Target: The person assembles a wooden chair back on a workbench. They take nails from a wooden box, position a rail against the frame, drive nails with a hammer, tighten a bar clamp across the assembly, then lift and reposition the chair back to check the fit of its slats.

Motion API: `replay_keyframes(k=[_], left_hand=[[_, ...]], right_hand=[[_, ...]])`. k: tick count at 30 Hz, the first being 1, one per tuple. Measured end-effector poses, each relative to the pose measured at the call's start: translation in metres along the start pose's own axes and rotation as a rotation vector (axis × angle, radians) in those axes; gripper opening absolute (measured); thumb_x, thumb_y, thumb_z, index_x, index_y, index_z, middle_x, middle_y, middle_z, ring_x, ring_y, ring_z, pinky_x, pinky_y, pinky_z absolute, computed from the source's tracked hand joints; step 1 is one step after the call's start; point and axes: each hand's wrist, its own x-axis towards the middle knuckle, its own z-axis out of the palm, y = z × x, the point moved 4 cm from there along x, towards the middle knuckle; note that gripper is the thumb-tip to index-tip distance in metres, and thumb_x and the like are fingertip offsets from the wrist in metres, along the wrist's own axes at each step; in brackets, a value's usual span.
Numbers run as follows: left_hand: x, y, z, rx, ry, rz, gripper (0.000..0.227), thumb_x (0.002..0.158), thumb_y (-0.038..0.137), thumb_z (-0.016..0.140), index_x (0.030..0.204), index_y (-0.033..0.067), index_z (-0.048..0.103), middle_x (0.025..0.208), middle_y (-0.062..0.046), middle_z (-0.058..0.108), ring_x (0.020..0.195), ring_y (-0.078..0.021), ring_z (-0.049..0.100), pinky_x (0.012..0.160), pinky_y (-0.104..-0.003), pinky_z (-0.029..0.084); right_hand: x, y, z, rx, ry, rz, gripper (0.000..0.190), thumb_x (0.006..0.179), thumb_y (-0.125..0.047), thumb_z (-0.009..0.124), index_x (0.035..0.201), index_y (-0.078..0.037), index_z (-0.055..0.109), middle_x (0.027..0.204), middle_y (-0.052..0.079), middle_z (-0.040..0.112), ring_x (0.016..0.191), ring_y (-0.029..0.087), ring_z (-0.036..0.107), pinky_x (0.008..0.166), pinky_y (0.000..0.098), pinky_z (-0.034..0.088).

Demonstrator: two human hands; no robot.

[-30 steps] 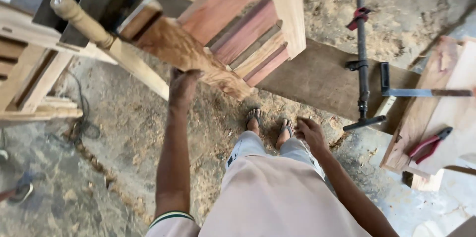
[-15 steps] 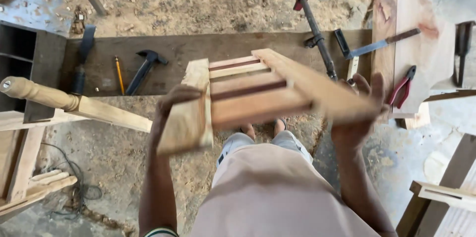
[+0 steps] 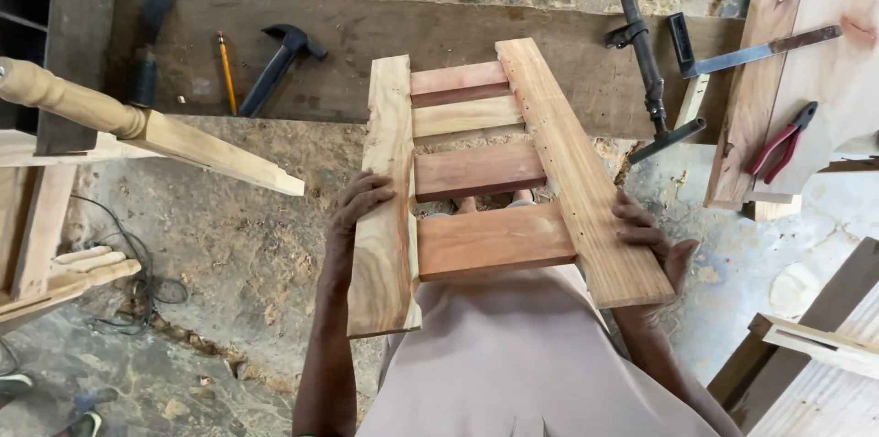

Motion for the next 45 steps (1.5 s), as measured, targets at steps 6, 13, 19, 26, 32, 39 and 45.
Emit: replay_keyframes(k=[6, 13, 19, 26, 32, 39, 45], left_hand=[[0.003, -0.002, 0.004, 0.014, -0.007, -0.019, 0.030, 0.092, 0.009, 0.060, 0.118, 0.0116, 0.074, 0.143, -0.006, 0.062, 0.152, -0.0252, 0.042, 0.125, -0.042, 0.036], [0.013, 0.004, 0.002, 0.067, 0.041, 0.047, 0.035, 0.088, 0.003, 0.069, 0.122, 0.0115, 0.072, 0.144, -0.008, 0.060, 0.149, -0.0256, 0.045, 0.121, -0.044, 0.044], [-0.010, 0.031, 0.000, 0.005, 0.284, 0.143, 0.033, 0.094, 0.013, 0.066, 0.127, 0.0119, 0.068, 0.145, -0.010, 0.060, 0.146, -0.0258, 0.049, 0.121, -0.044, 0.046], [-0.021, 0.066, 0.044, -0.113, 0.512, 0.295, 0.035, 0.101, 0.027, 0.061, 0.132, 0.0109, 0.064, 0.146, -0.012, 0.060, 0.145, -0.0262, 0.052, 0.124, -0.044, 0.044], [-0.017, 0.067, 0.050, -0.106, 0.671, 0.406, 0.036, 0.102, 0.032, 0.065, 0.132, 0.0109, 0.061, 0.142, -0.012, 0.062, 0.138, -0.0259, 0.057, 0.122, -0.043, 0.046], [0.004, 0.090, 0.043, -0.083, 0.675, 0.324, 0.043, 0.085, 0.009, 0.082, 0.121, 0.0089, 0.059, 0.136, -0.012, 0.062, 0.132, -0.0261, 0.059, 0.119, -0.042, 0.050], [0.018, 0.086, 0.040, -0.058, 0.639, 0.341, 0.048, 0.081, 0.008, 0.086, 0.119, 0.0084, 0.057, 0.134, -0.011, 0.061, 0.129, -0.0236, 0.059, 0.113, -0.039, 0.051]], right_hand=[[0.005, -0.005, 0.004, 0.097, 0.068, 0.022, 0.074, 0.119, -0.052, 0.023, 0.090, -0.003, 0.069, 0.125, 0.020, 0.067, 0.154, 0.036, 0.042, 0.140, 0.0580, 0.022], [0.031, -0.019, 0.011, 0.040, 0.061, -0.008, 0.068, 0.119, -0.047, 0.027, 0.090, -0.001, 0.067, 0.115, 0.024, 0.068, 0.146, 0.039, 0.048, 0.138, 0.0592, 0.026], [0.066, -0.033, 0.017, 0.001, -0.050, -0.118, 0.073, 0.122, -0.044, 0.024, 0.088, 0.005, 0.064, 0.104, 0.025, 0.068, 0.130, 0.039, 0.060, 0.123, 0.0537, 0.036], [0.096, -0.063, 0.029, -0.196, -0.108, -0.305, 0.058, 0.114, -0.042, 0.021, 0.098, 0.003, 0.055, 0.089, 0.019, 0.064, 0.110, 0.036, 0.066, 0.121, 0.0571, 0.050], [0.116, -0.052, 0.017, -0.107, -0.271, -0.265, 0.066, 0.125, -0.042, 0.021, 0.096, 0.003, 0.060, 0.093, 0.021, 0.064, 0.110, 0.034, 0.064, 0.116, 0.0497, 0.044], [0.138, -0.068, 0.037, -0.307, -0.221, -0.449, 0.061, 0.114, -0.049, 0.035, 0.111, 0.010, 0.051, 0.089, 0.018, 0.062, 0.096, 0.034, 0.067, 0.101, 0.0520, 0.057], [0.157, -0.062, 0.025, -0.173, -0.212, -0.382, 0.056, 0.118, -0.053, 0.030, 0.120, -0.003, 0.055, 0.086, 0.014, 0.065, 0.097, 0.031, 0.070, 0.100, 0.0474, 0.056]])
